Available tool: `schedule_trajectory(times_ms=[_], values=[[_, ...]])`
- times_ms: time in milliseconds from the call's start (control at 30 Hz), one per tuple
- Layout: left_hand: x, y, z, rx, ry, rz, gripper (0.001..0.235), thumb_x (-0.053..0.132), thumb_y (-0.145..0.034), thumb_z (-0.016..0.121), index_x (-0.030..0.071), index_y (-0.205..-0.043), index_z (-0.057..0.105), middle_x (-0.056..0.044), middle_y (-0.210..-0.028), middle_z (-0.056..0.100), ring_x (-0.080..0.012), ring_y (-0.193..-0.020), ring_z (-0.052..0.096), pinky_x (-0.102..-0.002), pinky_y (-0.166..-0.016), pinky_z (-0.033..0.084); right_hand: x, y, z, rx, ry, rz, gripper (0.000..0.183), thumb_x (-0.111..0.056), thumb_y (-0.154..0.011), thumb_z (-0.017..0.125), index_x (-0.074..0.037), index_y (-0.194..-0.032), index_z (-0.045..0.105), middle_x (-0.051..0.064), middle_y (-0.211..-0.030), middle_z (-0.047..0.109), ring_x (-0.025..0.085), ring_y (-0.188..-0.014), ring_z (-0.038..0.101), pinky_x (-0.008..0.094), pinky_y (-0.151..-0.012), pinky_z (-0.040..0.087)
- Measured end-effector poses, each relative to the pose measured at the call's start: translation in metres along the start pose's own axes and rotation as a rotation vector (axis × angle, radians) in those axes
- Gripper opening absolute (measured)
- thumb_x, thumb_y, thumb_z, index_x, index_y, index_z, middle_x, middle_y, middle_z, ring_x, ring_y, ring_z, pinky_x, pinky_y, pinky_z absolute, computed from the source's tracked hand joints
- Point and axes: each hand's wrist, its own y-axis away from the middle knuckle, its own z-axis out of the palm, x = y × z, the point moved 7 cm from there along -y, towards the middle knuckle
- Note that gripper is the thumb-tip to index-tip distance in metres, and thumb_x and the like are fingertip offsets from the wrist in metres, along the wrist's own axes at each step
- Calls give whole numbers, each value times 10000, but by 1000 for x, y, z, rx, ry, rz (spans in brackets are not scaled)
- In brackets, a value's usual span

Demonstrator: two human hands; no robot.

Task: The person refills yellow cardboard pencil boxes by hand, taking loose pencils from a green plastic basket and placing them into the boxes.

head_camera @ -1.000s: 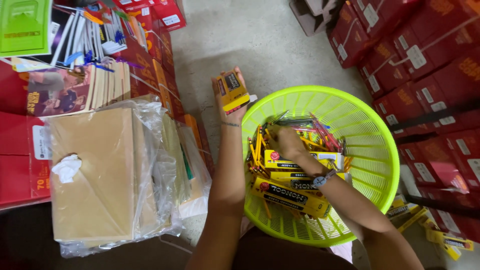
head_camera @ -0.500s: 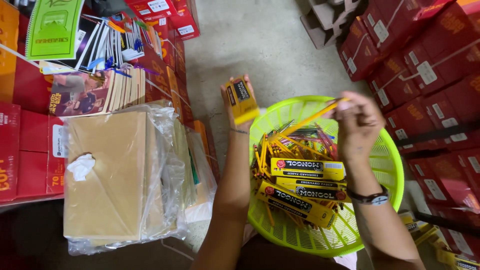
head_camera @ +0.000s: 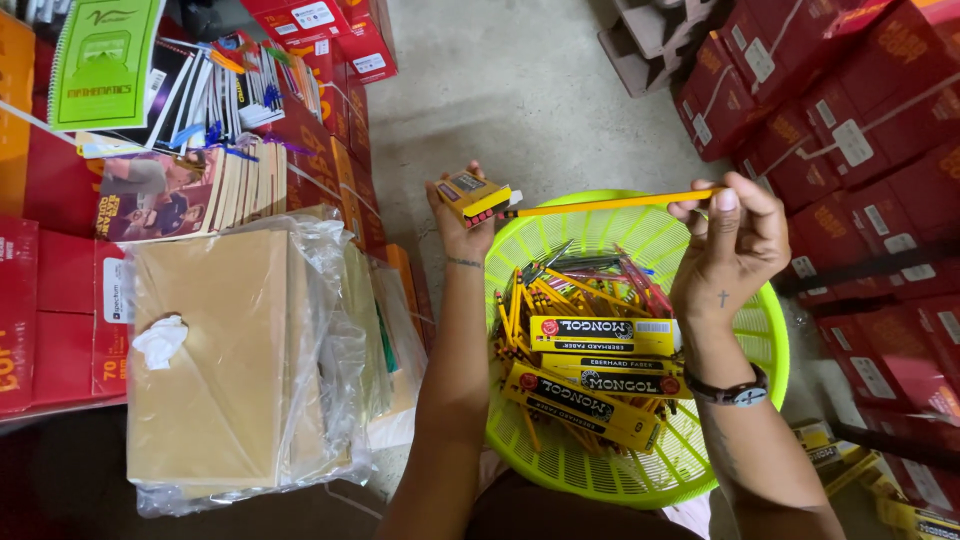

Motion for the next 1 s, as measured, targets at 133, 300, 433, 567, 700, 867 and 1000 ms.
schedule_trajectory(times_ms=[133,300,433,567,700,867,1000], values=[[1,-9,-18,62,19,0,418,583,-1005,508,203,-970,680,-214,-1142,683,-334,-1018,676,-490,-931,564,3,-7,6,40,-115,182,198,-98,-1143,617,-32,-1329,606,115,-1032,643,172,-882,669,330,-792,617],[-1,-9,-17,48,39,-9,413,587,-978,525,207,-947,685,-206,-1116,695,-338,-999,683,-508,-922,562,52,5,12,-243,-123,465,77,-57,-1112,559,-102,-1168,587,47,-908,630,112,-593,542,247,-501,437],[0,-21,-30,-19,70,28,397,563,-985,546,197,-931,691,-189,-1067,709,-359,-1017,681,-491,-947,559,100,56,25,-535,9,966,200,37,-995,521,-23,-1093,686,41,-647,590,74,-386,370,244,-329,260],[-3,-20,-32,-12,113,42,406,545,-1018,561,167,-937,686,-179,-1049,716,-374,-1034,682,-464,-981,560,108,89,41,-678,137,1042,272,5,-1002,467,3,-1098,721,47,-662,613,67,-420,410,228,-372,316],[-3,-11,-25,34,98,52,406,544,-1009,555,167,-935,685,-167,-1031,718,-369,-1019,685,-467,-975,560,95,76,47,-549,146,853,278,-3,-1011,447,-35,-1171,672,34,-792,621,70,-541,523,214,-487,442],[-4,-2,-15,84,47,72,399,540,-1012,531,162,-960,646,-190,-1043,700,-357,-1002,687,-451,-966,563,56,54,42,-406,275,338,279,43,-1045,423,-42,-1196,640,17,-924,569,88,-626,533,243,-550,469],[-5,2,-12,149,16,78,403,545,-1002,527,157,-976,630,-207,-1068,681,-347,-997,682,-441,-965,565,51,72,64,-639,412,148,351,109,-941,445,-34,-1189,648,64,-961,608,149,-667,562,290,-597,497]])
